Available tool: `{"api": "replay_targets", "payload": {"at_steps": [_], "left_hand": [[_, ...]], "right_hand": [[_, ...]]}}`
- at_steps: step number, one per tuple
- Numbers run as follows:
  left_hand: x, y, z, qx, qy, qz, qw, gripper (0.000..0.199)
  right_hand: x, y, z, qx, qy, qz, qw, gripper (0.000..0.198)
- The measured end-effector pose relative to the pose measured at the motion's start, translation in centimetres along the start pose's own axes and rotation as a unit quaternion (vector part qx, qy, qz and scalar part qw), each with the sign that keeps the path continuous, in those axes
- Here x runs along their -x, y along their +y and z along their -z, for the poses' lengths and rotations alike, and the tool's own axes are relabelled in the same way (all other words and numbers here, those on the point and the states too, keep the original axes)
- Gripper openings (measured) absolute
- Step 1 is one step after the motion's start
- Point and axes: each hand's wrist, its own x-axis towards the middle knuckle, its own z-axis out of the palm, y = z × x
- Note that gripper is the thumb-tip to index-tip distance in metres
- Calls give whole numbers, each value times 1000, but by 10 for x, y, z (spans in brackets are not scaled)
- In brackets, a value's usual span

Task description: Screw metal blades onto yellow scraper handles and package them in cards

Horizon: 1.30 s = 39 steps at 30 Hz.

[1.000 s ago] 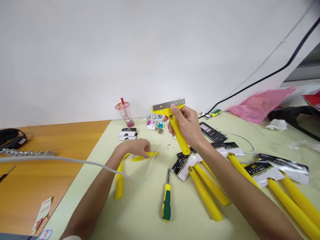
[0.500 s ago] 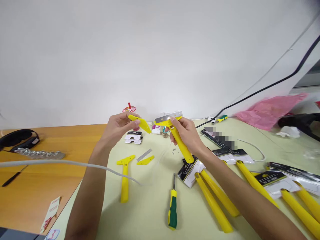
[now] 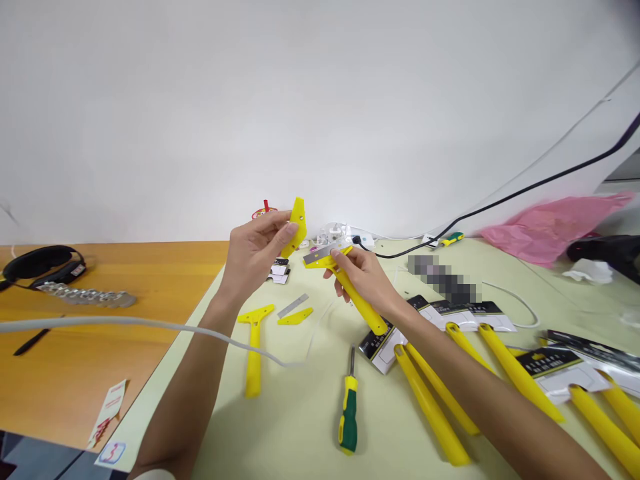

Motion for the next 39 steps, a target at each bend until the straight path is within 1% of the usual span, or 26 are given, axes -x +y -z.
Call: {"api": "replay_targets", "payload": {"at_steps": [3,6,8,14,16,20,25,27,30,34,37,39], "left_hand": [[-3,-11,1,7,14,14,1000,35],[-3,-21,1,2,15,30,999,37],[-3,-26,0,-26,-3,34,999,37],[1,-28,-8,-123,-100,25,987,35],[3,-26,-13,-140,-108,32,984,34],[7,-22,-23,-156,-75,51,984,27],[10,-26,-33,-133,-37,66,988,21],[10,-27,-35,-122,-26,61,990,21],[10,-28,-36,-94,-25,63,993,25],[8,-30,-36,-57,-32,69,995,30],[7,-32,-36,-48,-19,63,997,31],[7,-34,-36,-45,-13,59,997,30]], "right_hand": [[0,1,-1,6,-7,0,1000,47],[0,2,-1,12,-22,1,1000,48],[0,2,-2,14,-30,2,999,48],[3,2,-4,14,-47,-1,999,45],[3,1,-5,14,-52,2,999,45],[4,0,-6,15,-61,11,998,37],[6,-4,-9,1,-43,16,999,28],[7,-4,-9,-9,-37,14,999,28],[7,-1,-9,-27,-42,3,999,33],[7,-1,-8,-98,-67,-21,993,31],[8,-6,-9,-166,-96,-37,981,26],[9,-8,-10,-183,-113,-41,976,26]]}}
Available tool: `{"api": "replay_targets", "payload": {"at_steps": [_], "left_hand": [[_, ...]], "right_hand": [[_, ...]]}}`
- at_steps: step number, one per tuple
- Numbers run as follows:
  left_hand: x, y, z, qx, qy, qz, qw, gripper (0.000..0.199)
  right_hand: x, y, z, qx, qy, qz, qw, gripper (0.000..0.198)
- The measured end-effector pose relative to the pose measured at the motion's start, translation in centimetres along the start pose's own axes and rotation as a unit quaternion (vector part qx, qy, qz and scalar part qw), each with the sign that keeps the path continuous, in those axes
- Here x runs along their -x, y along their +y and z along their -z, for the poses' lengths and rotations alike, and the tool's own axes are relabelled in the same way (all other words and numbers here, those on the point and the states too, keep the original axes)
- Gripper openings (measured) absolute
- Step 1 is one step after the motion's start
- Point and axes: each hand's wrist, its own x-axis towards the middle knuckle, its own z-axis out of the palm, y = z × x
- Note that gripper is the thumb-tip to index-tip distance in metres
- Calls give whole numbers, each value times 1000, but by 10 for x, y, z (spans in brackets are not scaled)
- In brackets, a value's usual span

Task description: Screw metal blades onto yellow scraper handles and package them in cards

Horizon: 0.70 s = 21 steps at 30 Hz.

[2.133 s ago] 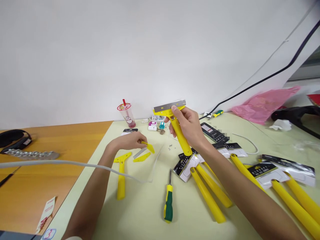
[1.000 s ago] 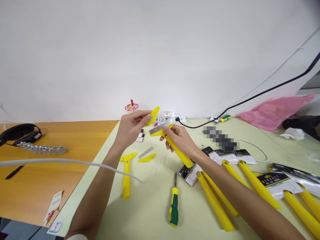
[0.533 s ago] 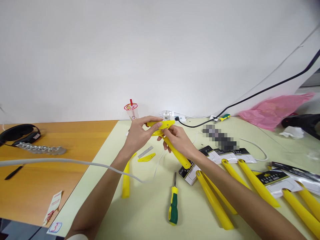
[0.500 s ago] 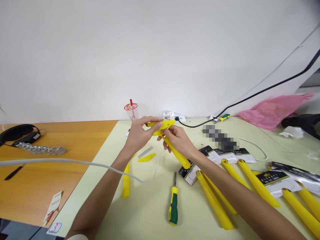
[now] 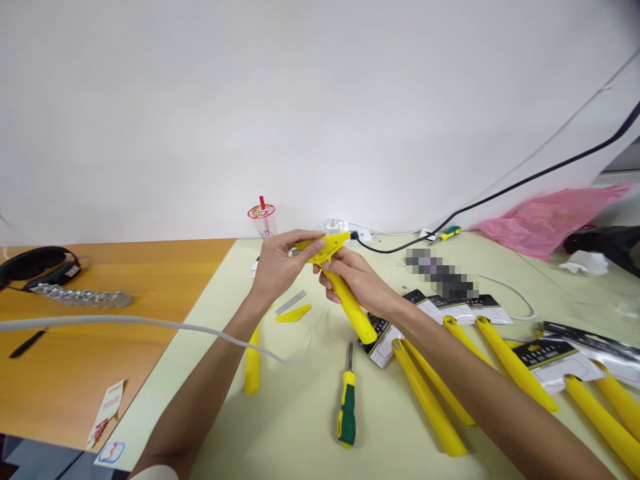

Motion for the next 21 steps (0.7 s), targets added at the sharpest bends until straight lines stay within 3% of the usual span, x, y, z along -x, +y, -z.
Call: {"api": "replay_targets", "payload": {"at_steps": [10,21], "left_hand": [[3,2,0,-11,-19,13,1000,25],[5,4,3,-58,-47,-36,997,25]], "right_hand": [[-2,6,1,49,37,20,998,50],[-4,6,5,42,61,30,997,47]]}}
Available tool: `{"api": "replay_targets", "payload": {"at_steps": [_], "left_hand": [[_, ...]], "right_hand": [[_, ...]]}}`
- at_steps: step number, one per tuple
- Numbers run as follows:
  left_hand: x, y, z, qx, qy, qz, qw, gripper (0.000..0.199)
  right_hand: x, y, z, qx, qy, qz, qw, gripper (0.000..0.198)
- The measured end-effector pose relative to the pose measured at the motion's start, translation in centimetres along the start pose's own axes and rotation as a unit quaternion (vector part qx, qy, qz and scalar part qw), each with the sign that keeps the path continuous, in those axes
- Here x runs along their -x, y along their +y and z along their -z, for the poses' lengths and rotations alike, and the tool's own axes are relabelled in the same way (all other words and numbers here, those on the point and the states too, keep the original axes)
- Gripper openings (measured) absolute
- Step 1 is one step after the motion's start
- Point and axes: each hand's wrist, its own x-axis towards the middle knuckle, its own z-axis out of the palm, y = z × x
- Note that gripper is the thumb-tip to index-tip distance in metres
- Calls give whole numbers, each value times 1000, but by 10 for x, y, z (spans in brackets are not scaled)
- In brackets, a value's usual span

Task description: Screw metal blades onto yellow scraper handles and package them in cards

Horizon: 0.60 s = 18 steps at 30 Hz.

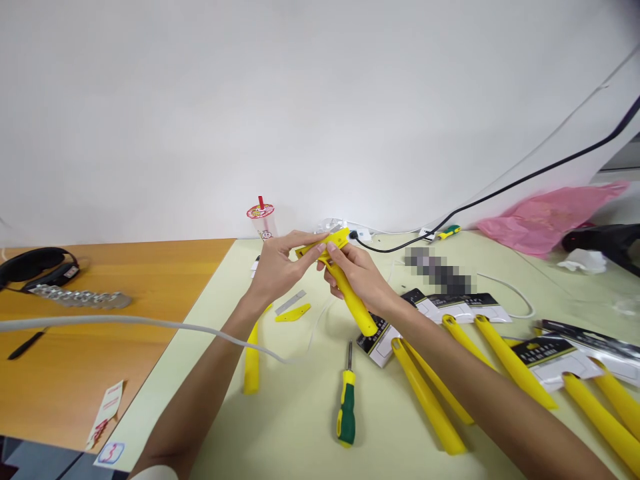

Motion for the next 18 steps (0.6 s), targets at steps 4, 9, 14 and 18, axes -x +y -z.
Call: {"api": "replay_targets", "payload": {"at_steps": [4,9,14,18], "left_hand": [[0,-2,-1,-6,12,-27,1000,25],[1,-3,-2,-8,33,-39,999,26],[1,-3,0,-15,42,-40,998,24],[1,-4,1,-21,44,-41,998,27]], "right_hand": [[1,-2,-2,-4,7,9,1000,47],[1,-1,0,15,1,19,1000,46],[1,1,3,49,1,27,998,45],[1,3,4,62,8,26,998,47]]}}
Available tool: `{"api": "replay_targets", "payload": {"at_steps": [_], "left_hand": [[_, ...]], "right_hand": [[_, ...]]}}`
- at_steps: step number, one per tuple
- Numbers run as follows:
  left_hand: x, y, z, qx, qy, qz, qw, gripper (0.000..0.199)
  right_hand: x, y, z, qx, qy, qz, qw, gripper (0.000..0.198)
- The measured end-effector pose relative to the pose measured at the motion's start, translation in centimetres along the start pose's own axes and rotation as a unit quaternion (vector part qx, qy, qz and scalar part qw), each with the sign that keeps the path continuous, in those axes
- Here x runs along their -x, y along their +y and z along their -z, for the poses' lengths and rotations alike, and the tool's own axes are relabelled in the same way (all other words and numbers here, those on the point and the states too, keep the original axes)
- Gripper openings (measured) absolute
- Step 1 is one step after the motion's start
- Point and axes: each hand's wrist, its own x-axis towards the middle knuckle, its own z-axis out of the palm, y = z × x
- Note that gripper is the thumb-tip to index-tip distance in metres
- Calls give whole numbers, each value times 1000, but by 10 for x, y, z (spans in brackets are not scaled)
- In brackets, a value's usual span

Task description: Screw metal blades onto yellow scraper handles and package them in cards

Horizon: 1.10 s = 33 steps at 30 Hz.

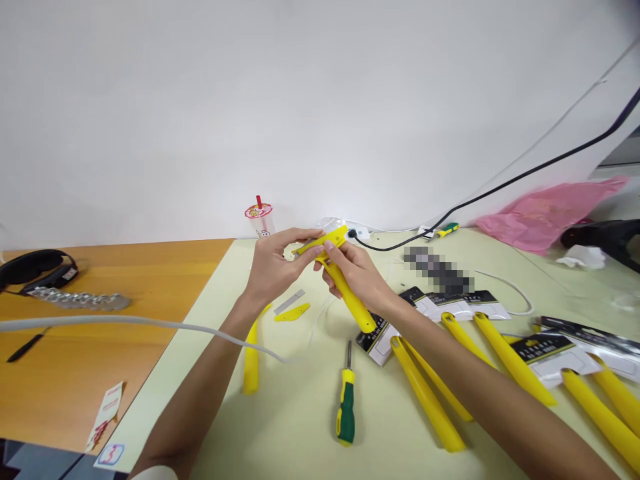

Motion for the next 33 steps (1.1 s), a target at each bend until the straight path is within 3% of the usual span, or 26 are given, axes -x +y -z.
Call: {"api": "replay_targets", "payload": {"at_steps": [11,20,33], "left_hand": [[-2,1,2,9,-11,-25,1000,32],[-7,-4,7,79,-39,46,995,25],[-8,-4,11,54,-28,-3,998,16]], "right_hand": [[0,1,0,31,-5,19,999,49],[1,-1,0,31,-2,19,999,43],[4,-5,-1,64,-24,19,997,43]]}}
